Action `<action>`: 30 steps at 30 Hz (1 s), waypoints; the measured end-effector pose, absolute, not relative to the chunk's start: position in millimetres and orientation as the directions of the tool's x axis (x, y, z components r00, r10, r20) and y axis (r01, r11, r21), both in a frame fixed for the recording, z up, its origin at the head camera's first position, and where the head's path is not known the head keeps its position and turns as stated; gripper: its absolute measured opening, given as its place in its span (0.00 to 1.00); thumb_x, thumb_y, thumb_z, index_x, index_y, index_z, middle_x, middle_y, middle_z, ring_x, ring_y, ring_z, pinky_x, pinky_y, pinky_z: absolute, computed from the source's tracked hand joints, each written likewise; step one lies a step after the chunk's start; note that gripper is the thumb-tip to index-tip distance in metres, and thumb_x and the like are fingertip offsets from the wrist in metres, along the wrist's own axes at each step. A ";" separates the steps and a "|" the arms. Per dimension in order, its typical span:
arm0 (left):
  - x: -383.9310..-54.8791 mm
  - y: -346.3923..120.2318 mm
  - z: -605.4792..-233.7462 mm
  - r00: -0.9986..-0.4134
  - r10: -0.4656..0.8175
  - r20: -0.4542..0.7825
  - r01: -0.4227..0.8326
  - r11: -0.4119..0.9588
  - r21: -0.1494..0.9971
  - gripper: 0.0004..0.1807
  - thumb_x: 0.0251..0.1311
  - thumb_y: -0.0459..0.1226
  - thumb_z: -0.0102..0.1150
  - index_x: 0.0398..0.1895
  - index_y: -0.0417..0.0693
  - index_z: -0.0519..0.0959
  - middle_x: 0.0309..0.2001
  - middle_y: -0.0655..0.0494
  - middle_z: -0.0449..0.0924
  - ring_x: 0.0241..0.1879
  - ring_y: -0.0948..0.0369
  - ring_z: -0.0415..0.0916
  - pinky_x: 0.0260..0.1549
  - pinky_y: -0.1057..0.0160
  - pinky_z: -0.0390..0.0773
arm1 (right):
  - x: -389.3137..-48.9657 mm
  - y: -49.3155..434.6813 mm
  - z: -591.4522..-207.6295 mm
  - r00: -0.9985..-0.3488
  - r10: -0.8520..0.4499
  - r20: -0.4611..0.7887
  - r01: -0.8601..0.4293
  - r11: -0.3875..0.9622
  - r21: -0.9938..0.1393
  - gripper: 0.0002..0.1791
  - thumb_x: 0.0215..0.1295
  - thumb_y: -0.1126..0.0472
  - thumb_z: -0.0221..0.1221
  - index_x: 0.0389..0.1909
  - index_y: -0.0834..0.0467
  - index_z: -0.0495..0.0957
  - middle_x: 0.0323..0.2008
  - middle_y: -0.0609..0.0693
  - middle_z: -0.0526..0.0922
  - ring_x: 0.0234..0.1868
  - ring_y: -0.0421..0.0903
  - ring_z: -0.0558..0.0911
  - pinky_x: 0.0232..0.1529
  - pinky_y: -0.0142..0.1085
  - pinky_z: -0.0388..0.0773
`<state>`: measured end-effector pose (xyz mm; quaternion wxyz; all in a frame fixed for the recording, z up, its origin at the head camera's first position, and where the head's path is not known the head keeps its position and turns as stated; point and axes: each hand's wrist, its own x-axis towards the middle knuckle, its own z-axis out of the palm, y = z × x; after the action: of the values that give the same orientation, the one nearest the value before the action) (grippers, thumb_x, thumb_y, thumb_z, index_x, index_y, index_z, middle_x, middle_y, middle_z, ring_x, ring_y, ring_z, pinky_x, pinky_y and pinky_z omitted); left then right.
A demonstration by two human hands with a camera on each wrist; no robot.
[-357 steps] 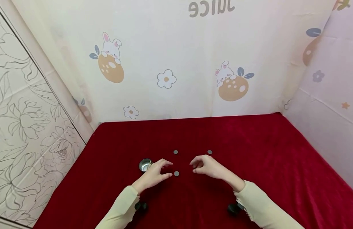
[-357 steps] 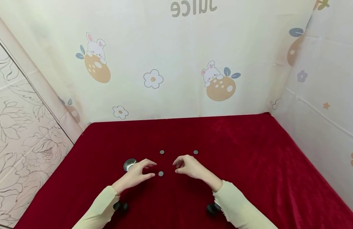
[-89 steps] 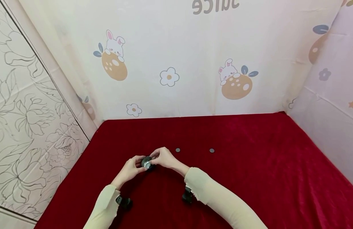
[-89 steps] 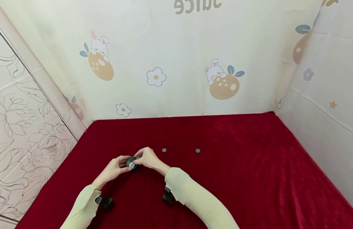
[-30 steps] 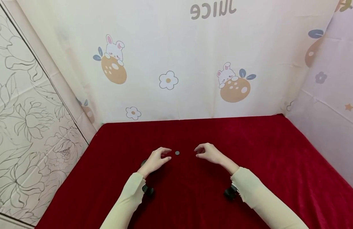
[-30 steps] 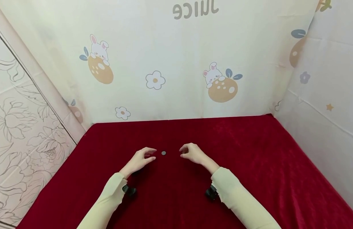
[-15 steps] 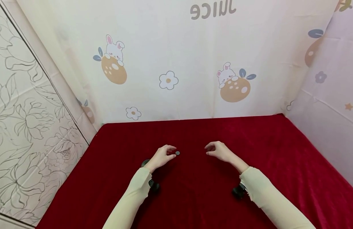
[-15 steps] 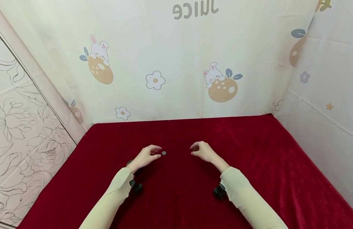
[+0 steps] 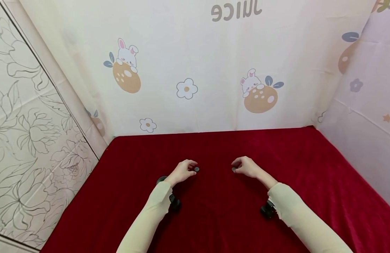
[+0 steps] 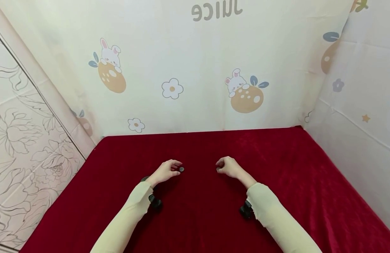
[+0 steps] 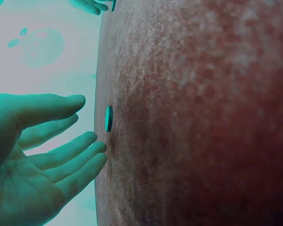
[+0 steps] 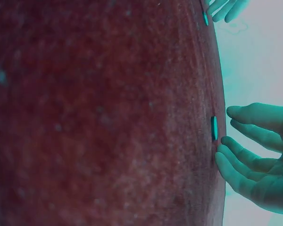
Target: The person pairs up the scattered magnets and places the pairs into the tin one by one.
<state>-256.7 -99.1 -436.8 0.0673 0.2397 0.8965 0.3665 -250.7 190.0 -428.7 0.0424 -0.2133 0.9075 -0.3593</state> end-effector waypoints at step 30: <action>-276.9 -85.9 -448.9 -0.898 0.440 -0.008 0.350 0.724 0.594 0.10 0.49 0.32 0.62 0.35 0.37 0.77 0.34 0.47 0.71 0.34 0.56 0.70 0.33 0.62 0.72 | -262.1 189.3 -432.1 -0.904 -0.426 0.015 -0.343 0.705 -0.620 0.12 0.42 0.71 0.66 0.30 0.71 0.80 0.26 0.57 0.81 0.26 0.47 0.78 0.27 0.36 0.75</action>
<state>-276.9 -85.9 -448.9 0.0744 0.2134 0.9255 0.3040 -262.1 189.3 -432.1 0.0648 -0.2088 0.9212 -0.3220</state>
